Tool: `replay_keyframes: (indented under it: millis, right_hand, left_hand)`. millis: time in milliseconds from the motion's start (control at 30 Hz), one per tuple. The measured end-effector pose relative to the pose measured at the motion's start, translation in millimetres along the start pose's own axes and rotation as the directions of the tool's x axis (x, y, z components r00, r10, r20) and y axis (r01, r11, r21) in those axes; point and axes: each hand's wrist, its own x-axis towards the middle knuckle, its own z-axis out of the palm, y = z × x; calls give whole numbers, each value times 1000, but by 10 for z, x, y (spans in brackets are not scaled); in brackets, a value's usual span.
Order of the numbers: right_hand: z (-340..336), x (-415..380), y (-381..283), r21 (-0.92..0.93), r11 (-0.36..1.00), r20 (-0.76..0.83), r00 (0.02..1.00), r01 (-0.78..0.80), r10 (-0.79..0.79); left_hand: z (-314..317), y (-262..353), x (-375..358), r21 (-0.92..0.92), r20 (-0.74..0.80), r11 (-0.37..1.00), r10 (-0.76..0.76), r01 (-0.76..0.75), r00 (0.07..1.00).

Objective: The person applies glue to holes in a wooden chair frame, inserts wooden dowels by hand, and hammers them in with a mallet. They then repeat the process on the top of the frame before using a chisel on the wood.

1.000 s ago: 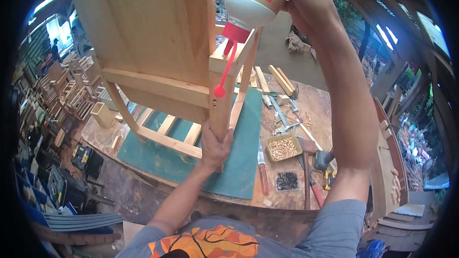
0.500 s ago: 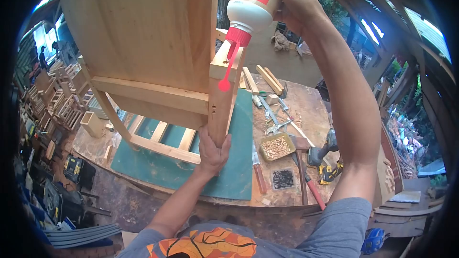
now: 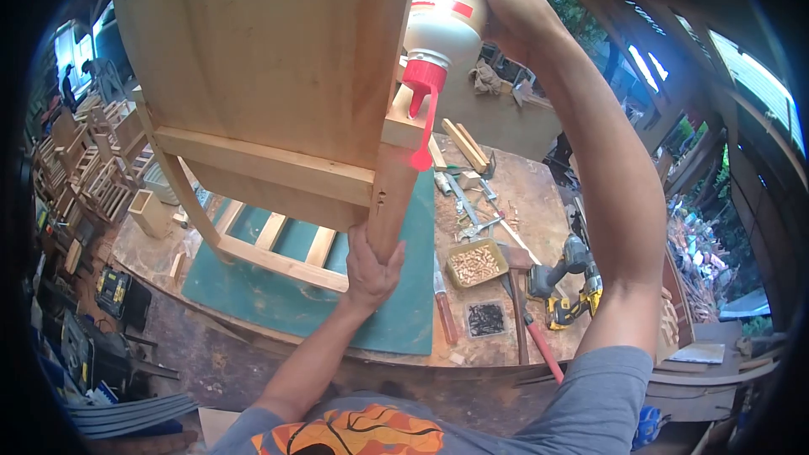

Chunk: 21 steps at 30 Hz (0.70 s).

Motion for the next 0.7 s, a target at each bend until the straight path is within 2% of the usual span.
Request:
replay_keyframes:
  millis: [233,333,400,433,500,533,600,633,700]
  right_hand:
    - [132,-49,-86,23,999,-18,999,34,-34]
    - [175,-115,-134,14,994,10,994,108,-108]
    - [205,-210,-173,-29,972,-10,972,234,-235]
    - [251,-287,-190,-29,971,-11,972,236,-236]
    - [362,-478,-230,-64,918,-157,904,392,-397]
    - [396,-553,-282,-65,917,-163,902,395,-400]
    - [408,-669,-364,84,821,-352,788,564,-505]
    - [-198,-497,-159,-38,875,-392,798,482,-457]
    - [-308,-649,-101,210,805,-372,807,555,-459]
  left_hand:
    - [-16,-8,1,-14,13,1000,21,-20,1000]
    - [-20,-4,4,-11,36,1000,3,-3,999]
    - [-17,-15,-17,-23,46,1000,-11,12,999]
    - [-21,-9,-14,-23,47,1000,-10,11,999]
    - [-31,11,-6,23,22,1000,5,-5,1000]
    - [-33,11,-9,23,27,1000,9,-10,1000]
    - [-33,21,-41,39,52,998,-58,56,997]
    - [-31,22,-56,45,62,998,-51,48,997]
    - [-20,-1,-38,48,46,999,-17,15,999]
